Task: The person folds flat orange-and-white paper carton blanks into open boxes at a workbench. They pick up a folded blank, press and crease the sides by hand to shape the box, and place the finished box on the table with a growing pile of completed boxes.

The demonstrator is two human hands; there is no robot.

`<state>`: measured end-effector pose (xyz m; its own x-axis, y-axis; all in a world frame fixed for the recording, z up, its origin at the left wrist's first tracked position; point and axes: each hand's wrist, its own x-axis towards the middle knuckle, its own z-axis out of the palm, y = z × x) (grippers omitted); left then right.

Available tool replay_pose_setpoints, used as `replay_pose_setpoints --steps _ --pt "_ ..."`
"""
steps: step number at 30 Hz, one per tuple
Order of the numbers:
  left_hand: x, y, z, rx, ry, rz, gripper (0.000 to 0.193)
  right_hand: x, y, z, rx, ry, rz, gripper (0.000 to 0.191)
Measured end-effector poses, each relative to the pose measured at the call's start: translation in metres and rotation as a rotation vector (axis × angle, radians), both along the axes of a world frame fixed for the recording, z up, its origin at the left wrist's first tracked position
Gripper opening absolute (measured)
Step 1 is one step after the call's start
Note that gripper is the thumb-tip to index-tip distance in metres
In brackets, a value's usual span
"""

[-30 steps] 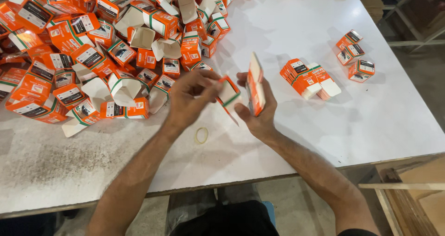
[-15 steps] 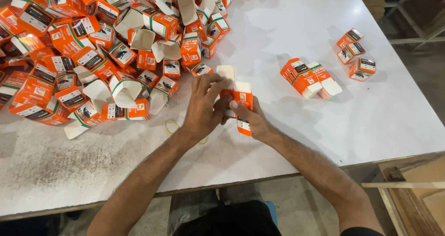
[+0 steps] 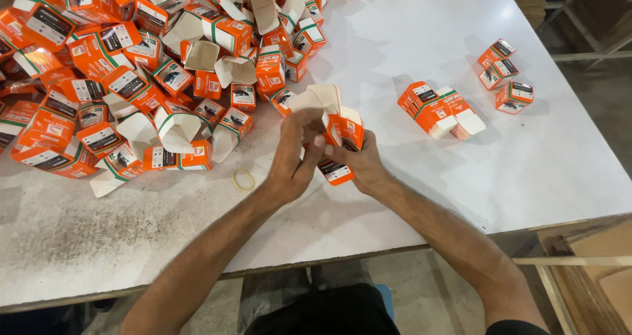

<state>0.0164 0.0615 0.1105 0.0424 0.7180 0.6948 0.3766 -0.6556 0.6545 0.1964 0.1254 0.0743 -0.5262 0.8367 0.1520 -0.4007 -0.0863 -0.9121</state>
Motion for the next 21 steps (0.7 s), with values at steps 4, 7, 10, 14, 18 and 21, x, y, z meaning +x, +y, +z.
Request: replay_pose_setpoints --steps 4,7,10,14,18,21 --pt "-0.001 0.006 -0.017 -0.029 -0.036 0.094 0.025 0.0 -0.006 0.01 0.214 -0.131 -0.142 0.037" --pt "0.001 0.017 -0.034 -0.314 -0.314 -0.091 0.028 -0.005 -0.02 0.024 0.475 -0.261 -0.273 0.051" --pt "0.007 0.021 -0.038 -0.35 -0.699 -0.18 0.02 -0.01 -0.031 0.033 0.479 -0.277 -0.273 0.066" --pt "0.01 0.019 -0.025 -0.334 -0.805 -0.226 0.049 -0.01 -0.029 0.03 0.564 -0.165 -0.2 0.063" --pt "0.011 0.008 -0.013 -0.262 -0.713 -0.233 0.02 -0.005 -0.017 0.021 0.158 0.014 -0.094 0.046" --pt "0.009 0.006 -0.012 -0.122 -0.491 -0.257 0.015 -0.002 -0.011 0.018 0.004 0.1 -0.057 0.038"
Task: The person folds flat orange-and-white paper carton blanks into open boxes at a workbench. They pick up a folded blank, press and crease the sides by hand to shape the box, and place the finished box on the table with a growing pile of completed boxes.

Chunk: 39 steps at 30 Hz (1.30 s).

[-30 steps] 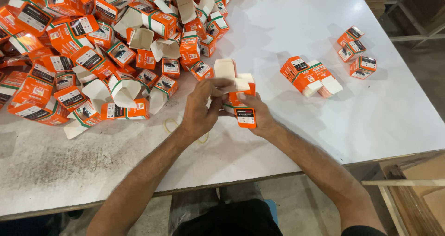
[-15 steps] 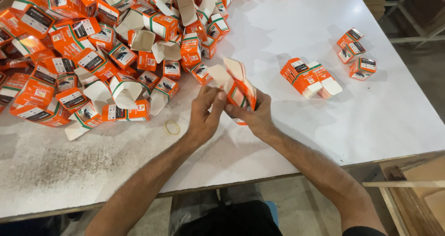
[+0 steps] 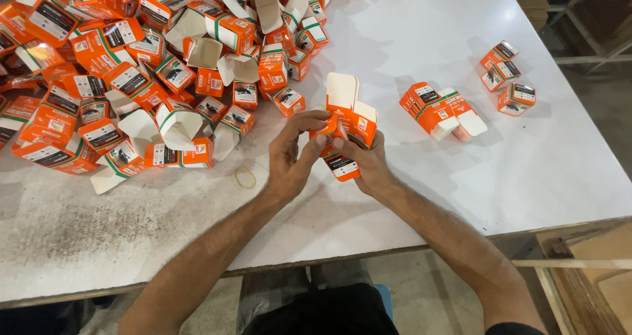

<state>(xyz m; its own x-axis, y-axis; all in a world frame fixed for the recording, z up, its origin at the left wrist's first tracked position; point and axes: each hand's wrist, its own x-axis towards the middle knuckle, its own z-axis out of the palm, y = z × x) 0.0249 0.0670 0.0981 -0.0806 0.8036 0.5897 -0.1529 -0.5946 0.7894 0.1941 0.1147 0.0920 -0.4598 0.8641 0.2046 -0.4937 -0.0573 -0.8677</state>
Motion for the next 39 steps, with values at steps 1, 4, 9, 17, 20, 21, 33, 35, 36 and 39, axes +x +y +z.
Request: replay_pose_setpoints --steps 1,4,9,17,20,21,33,35,36,39 --pt "-0.001 0.001 -0.001 -0.018 0.002 0.029 0.015 0.0 0.0 -0.001 -0.001 -0.008 -0.004 0.037" --pt "-0.005 0.005 -0.002 -0.105 -0.099 0.007 0.017 -0.002 -0.002 -0.003 -0.04 -0.036 0.029 0.038" --pt "-0.004 0.003 -0.004 -0.154 -0.069 -0.056 0.023 -0.003 -0.002 -0.006 -0.047 0.014 -0.043 0.033" --pt "-0.01 0.008 0.004 -0.202 0.217 0.141 0.021 -0.006 -0.011 -0.001 0.516 -0.32 -0.303 0.068" --pt "-0.032 0.014 0.021 -0.279 -0.072 0.006 0.013 -0.007 -0.013 0.001 0.64 -0.245 -0.342 0.089" --pt "-0.039 0.017 0.027 -0.157 0.031 0.139 0.016 -0.007 -0.012 0.002 0.655 -0.249 -0.388 0.09" --pt "-0.015 0.004 0.017 0.215 0.671 0.39 0.062 0.0 -0.003 -0.001 0.237 -0.194 0.188 0.06" --pt "-0.018 0.007 0.014 0.243 0.722 0.436 0.053 0.0 -0.002 -0.002 0.183 -0.241 0.22 0.057" --pt "-0.02 0.007 0.013 0.236 0.69 0.379 0.044 0.0 -0.001 -0.002 0.144 -0.24 0.226 0.054" --pt "-0.022 0.01 0.009 0.151 0.515 0.192 0.025 -0.003 0.004 0.001 -0.044 -0.046 0.268 0.048"
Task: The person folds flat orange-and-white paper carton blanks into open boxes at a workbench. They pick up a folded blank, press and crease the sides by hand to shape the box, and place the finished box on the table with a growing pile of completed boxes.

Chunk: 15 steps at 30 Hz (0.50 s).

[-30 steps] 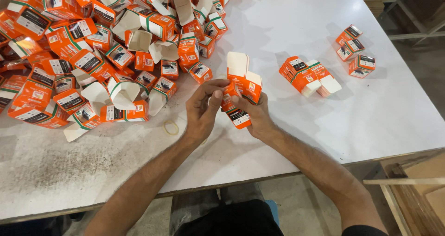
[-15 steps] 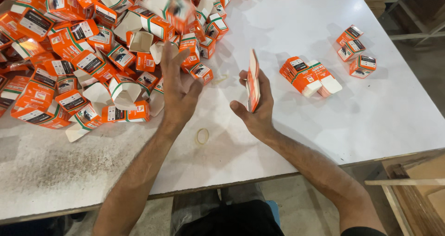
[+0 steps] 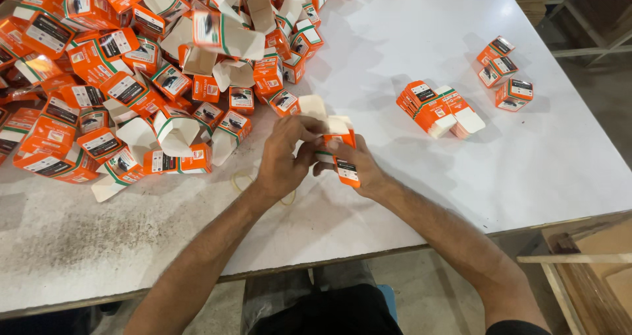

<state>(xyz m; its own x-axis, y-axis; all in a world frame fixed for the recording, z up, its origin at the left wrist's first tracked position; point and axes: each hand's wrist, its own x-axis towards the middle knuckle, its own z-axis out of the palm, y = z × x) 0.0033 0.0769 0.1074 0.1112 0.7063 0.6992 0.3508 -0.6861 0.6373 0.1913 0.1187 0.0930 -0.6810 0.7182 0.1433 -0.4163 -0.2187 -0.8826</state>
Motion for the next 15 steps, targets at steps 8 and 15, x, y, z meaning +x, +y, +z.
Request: replay_pose_setpoints --steps 8,15 --pt "0.01 -0.013 0.001 -0.299 -0.264 -0.198 0.044 0.005 0.004 -0.004 -0.029 0.026 -0.088 0.041" --pt "0.012 -0.008 0.002 -0.105 -0.196 0.156 0.039 0.006 0.001 -0.009 0.237 -0.085 -0.369 0.034"
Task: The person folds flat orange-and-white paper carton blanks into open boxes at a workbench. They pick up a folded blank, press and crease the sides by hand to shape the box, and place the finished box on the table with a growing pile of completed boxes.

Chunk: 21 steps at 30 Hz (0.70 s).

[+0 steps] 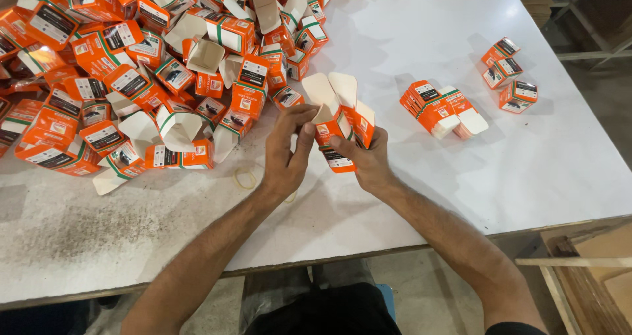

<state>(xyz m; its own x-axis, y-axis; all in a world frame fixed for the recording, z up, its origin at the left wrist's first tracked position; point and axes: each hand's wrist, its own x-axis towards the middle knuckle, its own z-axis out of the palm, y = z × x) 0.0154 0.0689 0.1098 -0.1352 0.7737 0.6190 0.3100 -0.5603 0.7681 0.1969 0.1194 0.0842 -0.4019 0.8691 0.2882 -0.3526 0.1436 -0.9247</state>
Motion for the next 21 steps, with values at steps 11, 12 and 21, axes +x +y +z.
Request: replay_pose_setpoints --steps 11,12,21 --pt "-0.006 0.012 -0.033 -0.427 -0.473 -0.272 0.05 -0.01 -0.029 0.03 0.477 -0.232 -0.12 0.065" --pt "-0.003 0.013 -0.032 -0.345 -0.532 -0.283 0.033 -0.011 -0.028 0.03 0.591 -0.245 -0.158 0.066" --pt "0.003 0.004 -0.015 -0.091 -0.503 -0.368 0.02 -0.005 -0.011 0.005 -0.067 0.072 0.082 0.037"
